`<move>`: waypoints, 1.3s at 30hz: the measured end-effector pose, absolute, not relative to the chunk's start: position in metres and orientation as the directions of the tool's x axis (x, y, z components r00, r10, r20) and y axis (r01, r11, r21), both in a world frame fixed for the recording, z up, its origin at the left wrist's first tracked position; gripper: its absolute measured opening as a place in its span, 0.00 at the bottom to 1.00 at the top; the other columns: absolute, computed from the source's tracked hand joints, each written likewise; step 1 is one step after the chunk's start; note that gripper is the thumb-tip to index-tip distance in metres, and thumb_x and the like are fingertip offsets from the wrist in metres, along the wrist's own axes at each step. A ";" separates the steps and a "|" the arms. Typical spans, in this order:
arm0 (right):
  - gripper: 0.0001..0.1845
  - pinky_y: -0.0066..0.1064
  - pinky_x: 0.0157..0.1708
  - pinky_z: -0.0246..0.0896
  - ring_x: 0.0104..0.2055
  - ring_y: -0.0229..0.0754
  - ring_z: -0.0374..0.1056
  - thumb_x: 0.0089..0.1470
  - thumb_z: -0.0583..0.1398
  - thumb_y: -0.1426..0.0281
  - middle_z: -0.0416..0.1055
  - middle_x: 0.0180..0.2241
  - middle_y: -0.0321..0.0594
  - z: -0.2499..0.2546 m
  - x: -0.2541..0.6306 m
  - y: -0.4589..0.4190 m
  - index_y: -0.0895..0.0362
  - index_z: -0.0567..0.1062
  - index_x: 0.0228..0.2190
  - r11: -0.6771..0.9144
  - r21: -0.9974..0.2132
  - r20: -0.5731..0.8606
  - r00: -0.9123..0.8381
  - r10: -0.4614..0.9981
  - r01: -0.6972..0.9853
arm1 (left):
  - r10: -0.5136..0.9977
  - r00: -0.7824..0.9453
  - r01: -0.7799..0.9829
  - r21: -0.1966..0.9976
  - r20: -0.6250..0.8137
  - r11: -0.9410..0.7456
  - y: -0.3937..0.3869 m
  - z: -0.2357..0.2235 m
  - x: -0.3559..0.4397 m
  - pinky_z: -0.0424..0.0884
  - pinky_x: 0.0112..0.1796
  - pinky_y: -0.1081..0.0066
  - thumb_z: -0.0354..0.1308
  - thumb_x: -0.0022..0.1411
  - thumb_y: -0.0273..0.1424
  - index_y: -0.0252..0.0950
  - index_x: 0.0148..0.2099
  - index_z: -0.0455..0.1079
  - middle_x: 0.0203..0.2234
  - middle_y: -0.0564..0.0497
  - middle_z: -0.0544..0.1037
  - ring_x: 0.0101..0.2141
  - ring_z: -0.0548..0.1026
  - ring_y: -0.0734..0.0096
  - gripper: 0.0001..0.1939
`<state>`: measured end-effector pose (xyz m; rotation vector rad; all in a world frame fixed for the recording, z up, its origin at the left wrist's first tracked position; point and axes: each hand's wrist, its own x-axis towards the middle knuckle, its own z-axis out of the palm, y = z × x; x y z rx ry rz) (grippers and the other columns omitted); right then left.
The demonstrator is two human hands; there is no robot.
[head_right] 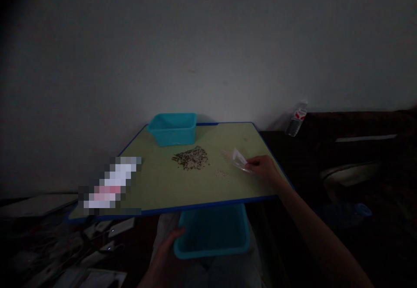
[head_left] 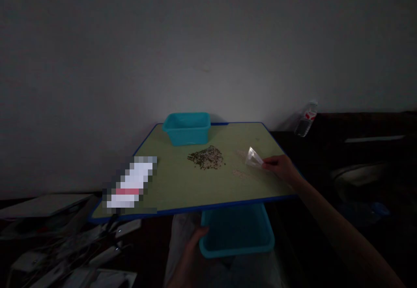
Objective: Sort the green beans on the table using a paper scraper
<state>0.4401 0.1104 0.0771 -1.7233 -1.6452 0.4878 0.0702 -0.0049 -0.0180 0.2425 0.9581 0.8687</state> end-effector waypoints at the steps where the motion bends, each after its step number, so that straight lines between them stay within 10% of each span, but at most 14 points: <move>1: 0.12 0.36 0.36 0.70 0.35 0.53 0.81 0.52 0.68 0.65 0.87 0.35 0.43 0.077 0.442 0.108 0.55 0.90 0.36 0.043 -0.698 0.184 0.121 0.975 0.715 | 0.737 0.287 -0.540 0.533 -0.611 0.652 -0.005 -0.019 0.069 0.83 0.43 0.53 0.69 0.59 0.38 0.43 0.41 0.79 0.33 0.49 0.91 0.44 0.88 0.45 0.09; 10: 0.10 0.32 0.32 0.65 0.31 0.47 0.78 0.53 0.69 0.63 0.84 0.29 0.38 0.078 0.416 0.095 0.52 0.90 0.34 0.149 -0.661 0.166 -0.051 0.985 0.735 | 0.735 0.293 -0.477 0.573 -0.611 0.666 -0.004 -0.014 0.063 0.78 0.33 0.60 0.71 0.57 0.41 0.42 0.36 0.79 0.26 0.51 0.87 0.32 0.85 0.52 0.10; 18: 0.09 0.30 0.31 0.63 0.30 0.43 0.75 0.54 0.69 0.62 0.82 0.28 0.38 0.078 0.393 0.087 0.53 0.89 0.31 0.218 -0.703 0.144 -0.165 0.976 0.677 | 0.734 0.298 -0.498 0.556 -0.610 0.665 -0.001 -0.006 0.072 0.81 0.47 0.45 0.71 0.58 0.41 0.44 0.47 0.79 0.54 0.42 0.88 0.60 0.79 0.35 0.16; 35: 0.08 0.30 0.31 0.64 0.30 0.42 0.76 0.53 0.68 0.68 0.83 0.30 0.38 0.082 0.357 0.068 0.51 0.90 0.33 0.260 -0.746 0.081 -0.305 0.949 0.613 | 0.740 0.293 -0.489 0.570 -0.606 0.660 0.000 0.002 0.080 0.79 0.33 0.59 0.71 0.56 0.40 0.41 0.36 0.82 0.31 0.48 0.90 0.33 0.85 0.52 0.09; 39: 0.08 0.30 0.31 0.65 0.31 0.42 0.76 0.54 0.68 0.68 0.83 0.30 0.38 0.083 0.353 0.066 0.51 0.90 0.34 0.255 -0.755 0.081 -0.301 0.950 0.603 | 0.741 0.314 -0.507 0.556 -0.593 0.659 0.000 -0.001 0.081 0.80 0.38 0.56 0.70 0.58 0.38 0.42 0.42 0.82 0.43 0.48 0.91 0.44 0.86 0.47 0.11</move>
